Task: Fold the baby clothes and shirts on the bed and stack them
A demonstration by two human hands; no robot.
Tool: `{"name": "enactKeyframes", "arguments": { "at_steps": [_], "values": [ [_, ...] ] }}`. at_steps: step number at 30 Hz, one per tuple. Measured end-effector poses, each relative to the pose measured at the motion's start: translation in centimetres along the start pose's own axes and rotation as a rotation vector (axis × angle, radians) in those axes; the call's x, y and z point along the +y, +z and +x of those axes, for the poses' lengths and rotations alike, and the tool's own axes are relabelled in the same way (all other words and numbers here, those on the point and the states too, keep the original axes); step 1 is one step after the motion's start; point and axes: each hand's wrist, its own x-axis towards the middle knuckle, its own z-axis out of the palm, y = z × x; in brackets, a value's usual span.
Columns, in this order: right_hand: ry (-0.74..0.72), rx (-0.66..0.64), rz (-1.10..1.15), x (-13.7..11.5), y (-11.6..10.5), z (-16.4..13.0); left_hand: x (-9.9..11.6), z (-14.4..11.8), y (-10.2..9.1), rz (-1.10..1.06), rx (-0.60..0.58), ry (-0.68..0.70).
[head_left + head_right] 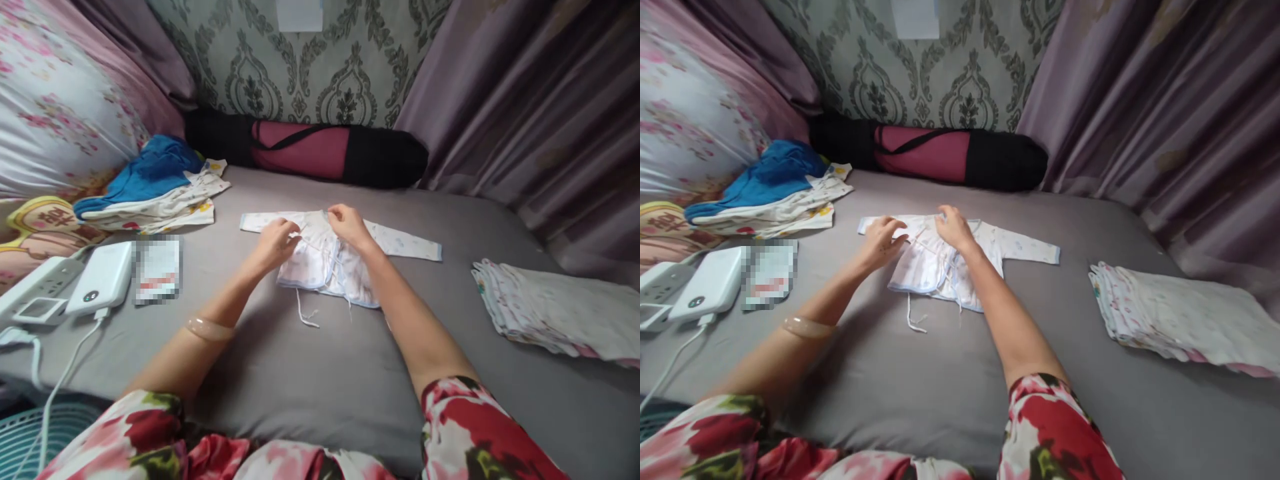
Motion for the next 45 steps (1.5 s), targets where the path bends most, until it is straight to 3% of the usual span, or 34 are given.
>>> {"name": "enactKeyframes", "arguments": {
  "at_steps": [4,7,13,18,23,26,28,32,36,40,45],
  "values": [
    [0.047,-0.187,-0.018,2.0,-2.2,-4.3,5.3,-1.7,1.0,-0.166,-0.292,0.079],
    [0.032,-0.355,-0.112,3.1,-1.8,-7.2,6.7,-2.9,2.5,-0.17,-0.386,0.076],
    [0.061,-0.35,-0.352,2.5,-0.5,-10.0,6.0,-3.9,4.4,-0.121,-0.293,0.05],
    [0.169,-0.305,-0.477,0.6,0.1,-10.9,6.4,-4.3,4.7,-0.02,-0.211,0.014],
    [0.217,-0.293,-0.506,-1.0,0.0,-11.1,6.8,-4.4,4.4,-0.077,-0.103,-0.094],
    [0.223,-0.307,-0.37,-0.3,-1.0,-10.6,6.8,-4.3,4.1,-0.136,-0.054,-0.21],
    [0.244,-0.329,-0.147,1.0,-1.7,-9.9,6.8,-4.2,4.0,-0.159,-0.035,-0.236],
    [0.404,-0.393,0.441,3.5,-2.7,-8.6,6.9,-4.1,3.8,-0.167,-0.031,-0.217],
    [0.509,-0.392,0.809,3.8,-3.3,-7.9,7.2,-3.9,3.8,-0.16,-0.098,-0.131],
    [0.524,-0.376,0.959,3.0,-3.4,-7.8,7.9,-3.7,4.0,-0.22,-0.075,-0.065],
    [0.508,-0.315,0.96,2.7,-2.6,-7.9,8.7,-3.6,4.7,-0.261,-0.019,-0.031]
  ]
}}
